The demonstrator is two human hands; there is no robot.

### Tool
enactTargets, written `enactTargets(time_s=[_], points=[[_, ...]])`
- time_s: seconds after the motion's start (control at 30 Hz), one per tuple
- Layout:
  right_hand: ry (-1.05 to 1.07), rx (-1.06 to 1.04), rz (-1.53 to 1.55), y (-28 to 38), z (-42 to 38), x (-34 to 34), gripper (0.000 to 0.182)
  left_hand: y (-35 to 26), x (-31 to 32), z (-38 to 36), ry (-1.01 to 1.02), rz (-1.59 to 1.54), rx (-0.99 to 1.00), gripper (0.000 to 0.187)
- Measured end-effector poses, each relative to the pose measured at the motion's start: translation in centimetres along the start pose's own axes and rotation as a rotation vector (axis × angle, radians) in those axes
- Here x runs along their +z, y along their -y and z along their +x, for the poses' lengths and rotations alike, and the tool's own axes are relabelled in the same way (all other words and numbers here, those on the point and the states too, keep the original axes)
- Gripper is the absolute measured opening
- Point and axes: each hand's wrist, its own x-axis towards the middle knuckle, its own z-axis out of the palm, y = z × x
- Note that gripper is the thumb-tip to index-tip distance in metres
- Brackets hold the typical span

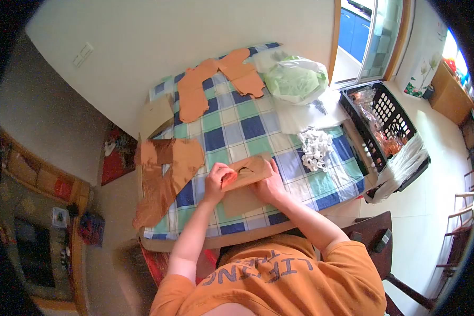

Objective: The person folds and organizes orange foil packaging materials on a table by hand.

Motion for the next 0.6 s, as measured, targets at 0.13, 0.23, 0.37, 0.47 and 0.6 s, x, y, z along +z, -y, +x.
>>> enactTargets(time_s=[0.13, 0.23, 0.37, 0.47, 0.6], points=[[0.020, 0.004, 0.016, 0.1, 0.2, -0.6, 0.041, 0.1, 0.5, -1.0, 0.017, 0.033, -0.028, 0.018], [0.045, 0.004, 0.023, -0.5, 0.0, -0.3, 0.040, 0.4, 0.8, -0.8, -0.042, -0.009, -0.053, 0.016], [0.066, -0.023, 0.024, -0.1, 0.1, -1.4, 0.040, 1.1, 1.1, 1.2, -0.116, -0.135, -0.292, 0.015], [0.063, -0.019, 0.030, 0.2, 0.1, -1.7, 0.041, 3.8, 1.6, 3.5, -0.115, -0.080, -0.350, 0.020], [0.074, -0.006, 0.050, -0.1, 0.1, -1.2, 0.043, 6.5, 2.0, 5.9, -0.002, -0.227, -0.497, 0.018]])
